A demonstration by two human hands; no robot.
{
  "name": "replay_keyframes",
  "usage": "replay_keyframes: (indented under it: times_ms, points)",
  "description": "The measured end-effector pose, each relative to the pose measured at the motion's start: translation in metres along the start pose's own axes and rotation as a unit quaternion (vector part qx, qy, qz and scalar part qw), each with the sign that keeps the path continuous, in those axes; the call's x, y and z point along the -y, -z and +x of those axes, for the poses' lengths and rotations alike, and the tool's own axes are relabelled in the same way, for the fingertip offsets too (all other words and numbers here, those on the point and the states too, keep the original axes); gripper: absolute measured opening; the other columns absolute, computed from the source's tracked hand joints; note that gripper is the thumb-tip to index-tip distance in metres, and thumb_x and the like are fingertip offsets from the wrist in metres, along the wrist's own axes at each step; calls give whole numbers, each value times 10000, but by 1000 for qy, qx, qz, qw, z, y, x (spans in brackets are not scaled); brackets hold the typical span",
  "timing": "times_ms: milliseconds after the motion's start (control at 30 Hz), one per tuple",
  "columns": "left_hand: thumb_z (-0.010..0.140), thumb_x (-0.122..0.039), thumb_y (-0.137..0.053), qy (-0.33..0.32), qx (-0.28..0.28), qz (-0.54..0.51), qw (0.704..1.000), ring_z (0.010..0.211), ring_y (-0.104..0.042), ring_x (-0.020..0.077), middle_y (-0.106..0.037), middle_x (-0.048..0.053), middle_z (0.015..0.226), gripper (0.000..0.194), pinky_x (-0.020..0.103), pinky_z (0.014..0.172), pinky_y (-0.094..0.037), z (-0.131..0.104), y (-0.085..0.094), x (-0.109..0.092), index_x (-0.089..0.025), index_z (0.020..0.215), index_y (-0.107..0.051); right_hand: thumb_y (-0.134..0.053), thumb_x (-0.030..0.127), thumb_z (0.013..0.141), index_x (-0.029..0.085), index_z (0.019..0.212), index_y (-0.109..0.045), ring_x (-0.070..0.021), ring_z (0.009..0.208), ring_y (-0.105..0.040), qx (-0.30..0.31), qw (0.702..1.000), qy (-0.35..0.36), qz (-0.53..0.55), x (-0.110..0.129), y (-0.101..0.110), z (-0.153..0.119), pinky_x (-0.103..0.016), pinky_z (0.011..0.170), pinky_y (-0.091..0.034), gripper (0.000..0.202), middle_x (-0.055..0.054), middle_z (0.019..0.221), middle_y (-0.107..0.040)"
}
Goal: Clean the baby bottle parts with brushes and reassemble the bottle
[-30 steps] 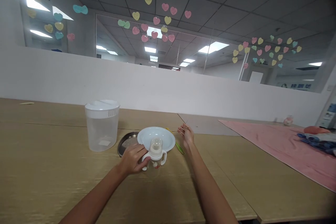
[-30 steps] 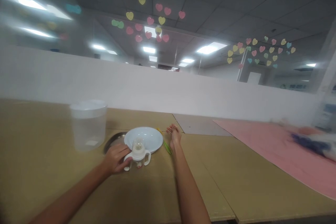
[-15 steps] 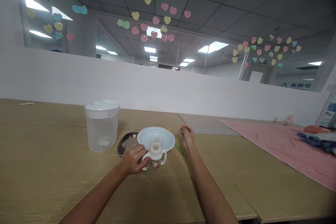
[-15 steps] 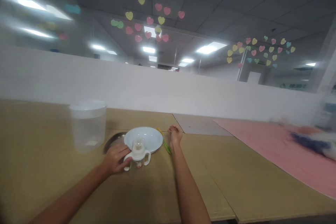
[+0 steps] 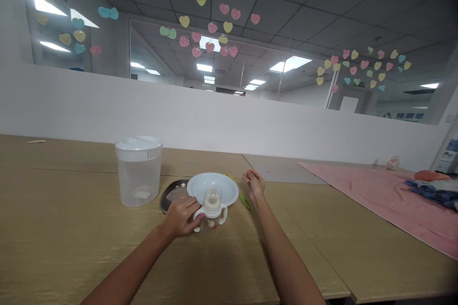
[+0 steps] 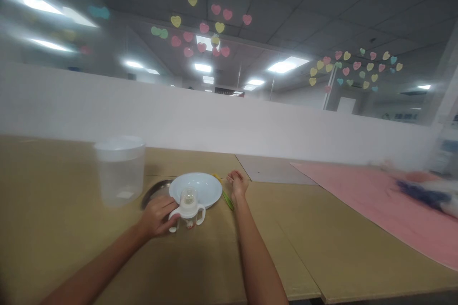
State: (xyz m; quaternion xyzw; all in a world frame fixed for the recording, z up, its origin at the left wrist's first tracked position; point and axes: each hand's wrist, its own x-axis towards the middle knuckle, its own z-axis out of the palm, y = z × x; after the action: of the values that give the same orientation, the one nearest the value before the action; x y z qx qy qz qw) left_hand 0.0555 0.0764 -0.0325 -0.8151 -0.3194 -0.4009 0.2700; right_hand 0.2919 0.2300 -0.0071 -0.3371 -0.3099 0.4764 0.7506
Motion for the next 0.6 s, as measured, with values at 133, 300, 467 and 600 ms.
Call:
replay_keyframes:
  times_ms: [133, 300, 467, 600]
  points:
    - [891, -309, -367, 1, -1, -1, 1000, 573, -446, 159, -535, 38, 625, 292, 282, 557, -302, -1, 0, 0, -172, 684, -521, -674, 205, 620, 171, 750, -581, -115, 608, -605, 12, 1000, 4, -2, -1, 1, 1, -256, 632, -554, 162, 26, 634, -582]
    - [892, -306, -365, 0, 1, -2, 1000, 570, -446, 159, -525, 37, 615, 295, 282, 554, -293, 0, 0, 1, -171, 673, -511, -659, 240, 643, 176, 745, -559, -119, 619, -614, 14, 1000, 11, -3, -1, 1, 1, -257, 632, -553, 157, 20, 650, -581]
    - [894, -307, -361, 0, 0, -1, 1000, 569, -443, 158, -530, 40, 620, 300, 280, 554, -290, 1, 0, 0, -168, 679, -517, -626, 235, 658, 177, 768, -539, -111, 608, -617, 17, 1000, 16, -1, 0, 0, -1, -257, 635, -551, 152, 35, 650, -571]
    - [895, -308, -362, 0, 0, 3, 1000, 569, -443, 157, -531, 39, 616, 306, 281, 556, -295, 0, 1, 0, -168, 670, -516, -620, 238, 663, 167, 798, -551, -122, 612, -625, 19, 1000, 16, 0, 0, -1, -1, -263, 611, -552, 167, 23, 666, -582]
